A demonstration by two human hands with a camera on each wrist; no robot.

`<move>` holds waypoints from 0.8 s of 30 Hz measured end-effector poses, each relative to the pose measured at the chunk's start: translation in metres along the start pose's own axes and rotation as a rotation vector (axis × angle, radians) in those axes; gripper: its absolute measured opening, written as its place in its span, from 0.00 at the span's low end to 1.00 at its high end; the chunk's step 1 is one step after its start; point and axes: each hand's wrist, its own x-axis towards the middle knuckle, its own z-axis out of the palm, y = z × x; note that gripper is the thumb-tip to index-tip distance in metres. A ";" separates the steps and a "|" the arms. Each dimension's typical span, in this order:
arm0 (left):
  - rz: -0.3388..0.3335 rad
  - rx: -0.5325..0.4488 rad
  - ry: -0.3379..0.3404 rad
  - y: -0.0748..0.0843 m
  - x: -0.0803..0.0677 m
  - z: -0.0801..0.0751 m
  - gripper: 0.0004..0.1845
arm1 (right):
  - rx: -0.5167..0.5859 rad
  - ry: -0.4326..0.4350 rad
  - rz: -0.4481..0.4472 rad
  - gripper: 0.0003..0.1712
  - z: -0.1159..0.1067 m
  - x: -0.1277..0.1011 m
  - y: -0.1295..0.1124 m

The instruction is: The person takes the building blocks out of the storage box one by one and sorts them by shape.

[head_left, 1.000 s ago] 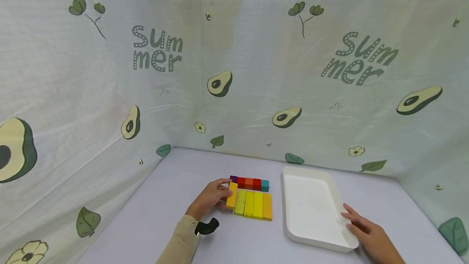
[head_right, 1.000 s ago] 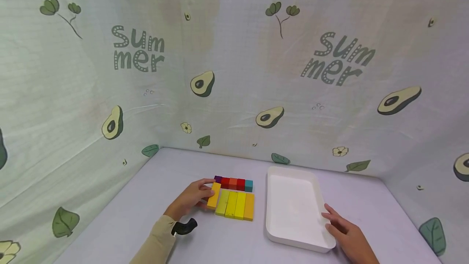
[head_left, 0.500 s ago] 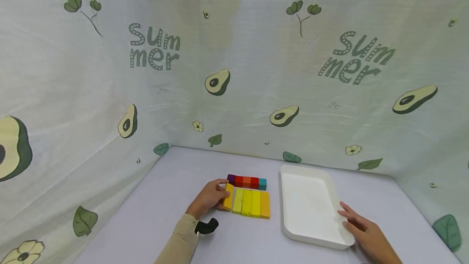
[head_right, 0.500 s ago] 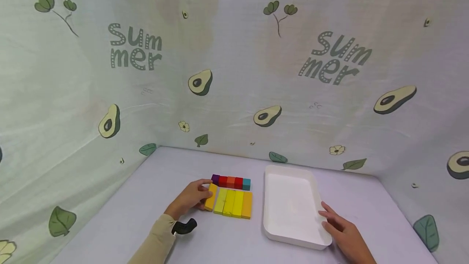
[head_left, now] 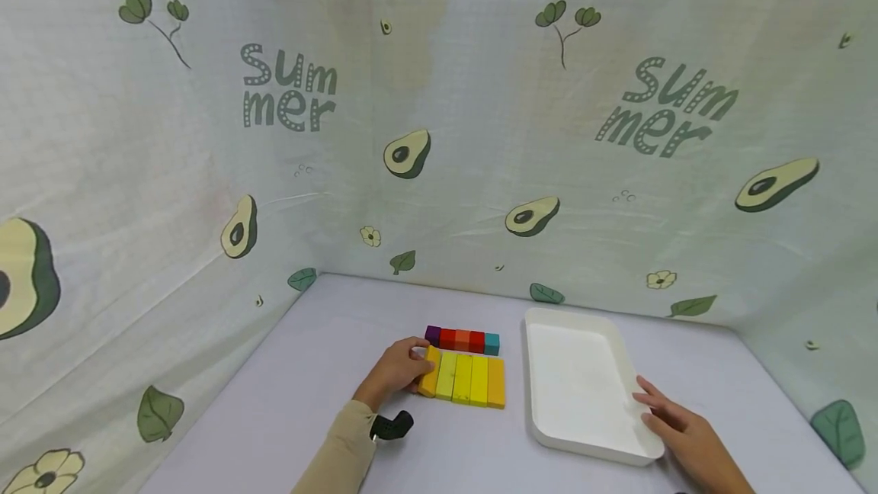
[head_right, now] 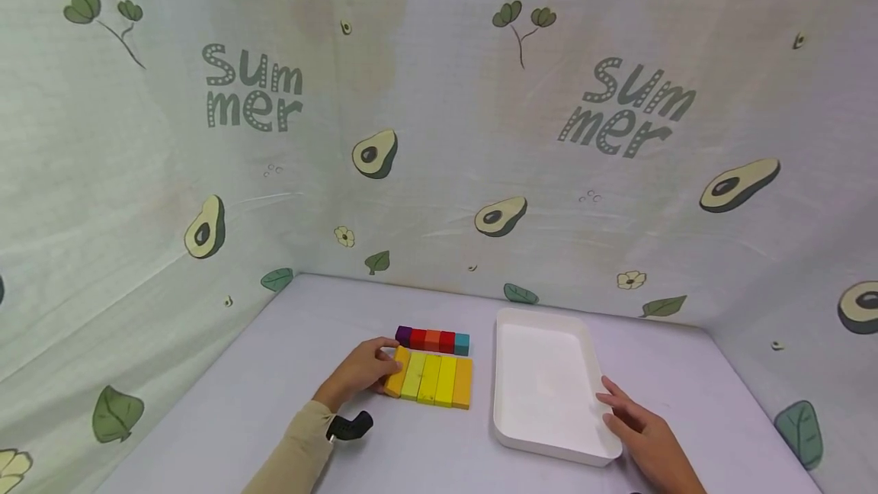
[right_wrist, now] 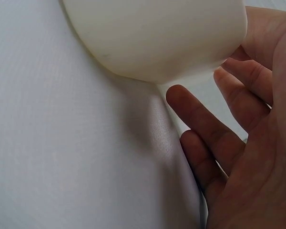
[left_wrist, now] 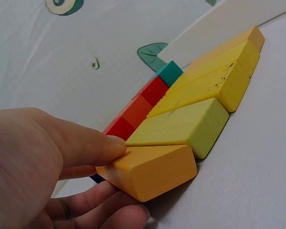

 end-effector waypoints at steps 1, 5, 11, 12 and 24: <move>0.002 0.010 0.001 0.000 0.001 0.000 0.27 | -0.002 0.000 -0.008 0.33 0.000 0.000 0.000; 0.028 0.061 0.011 0.003 0.002 0.000 0.26 | -0.006 0.014 -0.016 0.32 -0.002 0.000 0.000; 0.055 0.138 0.030 0.007 0.001 0.001 0.27 | -0.006 0.002 0.008 0.35 -0.004 0.002 0.000; 0.058 0.145 0.032 0.008 0.001 0.001 0.27 | -0.004 0.000 0.011 0.35 -0.003 0.002 0.000; 0.085 0.139 0.025 0.002 -0.007 -0.001 0.21 | -0.063 -0.011 0.033 0.33 -0.001 0.001 -0.001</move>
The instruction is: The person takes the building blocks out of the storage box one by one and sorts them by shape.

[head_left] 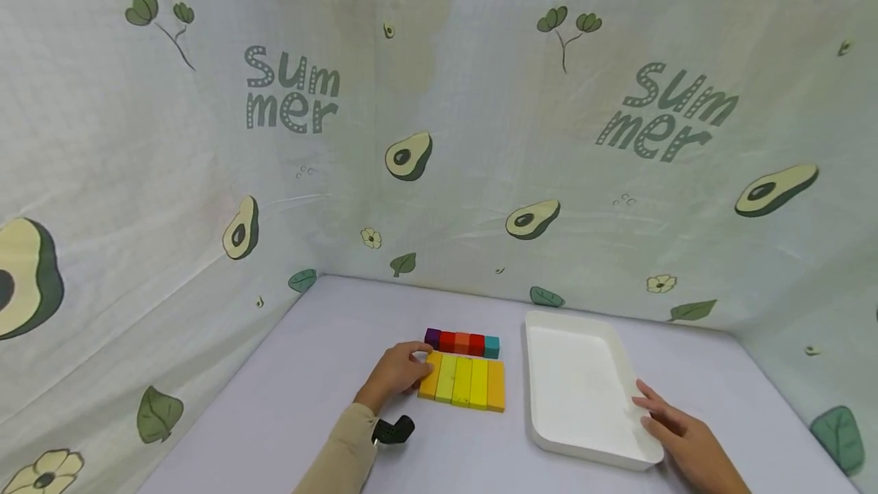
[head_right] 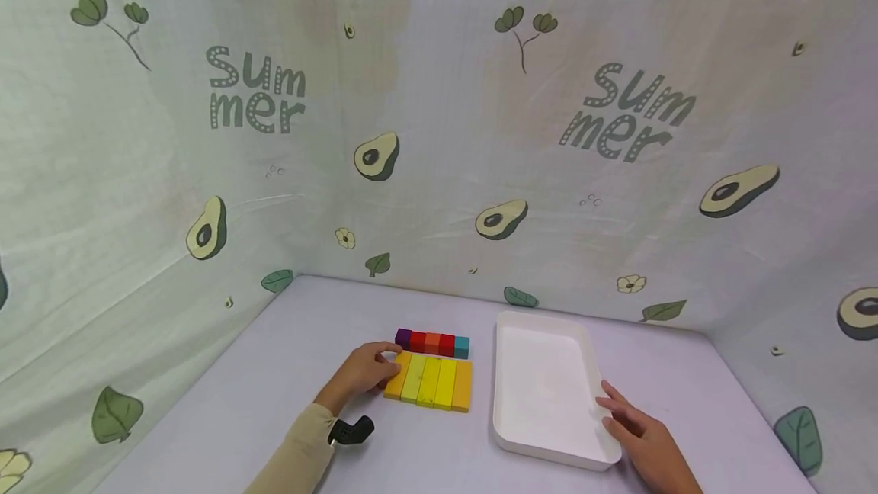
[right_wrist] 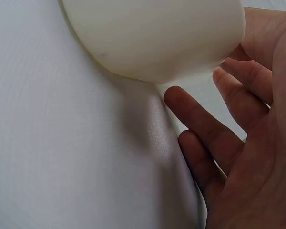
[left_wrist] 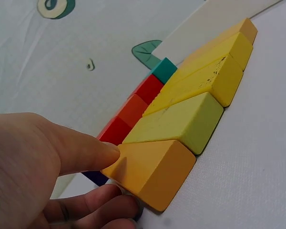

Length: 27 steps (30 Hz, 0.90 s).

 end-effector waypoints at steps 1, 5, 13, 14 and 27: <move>0.002 -0.003 -0.002 0.000 0.000 0.000 0.20 | -0.005 -0.002 0.003 0.33 0.000 0.001 0.000; 0.010 -0.012 -0.010 -0.003 0.000 0.000 0.20 | 0.006 -0.002 0.008 0.33 0.002 0.002 0.002; 0.044 -0.193 -0.024 -0.012 0.009 0.005 0.16 | -0.011 -0.018 0.051 0.36 -0.005 0.002 0.009; 0.041 -0.221 -0.023 -0.014 0.010 0.005 0.15 | 0.004 -0.027 0.075 0.38 -0.004 0.002 0.009; 0.054 -0.274 0.086 -0.023 0.012 -0.010 0.13 | 0.106 -0.029 0.159 0.43 0.004 -0.002 0.003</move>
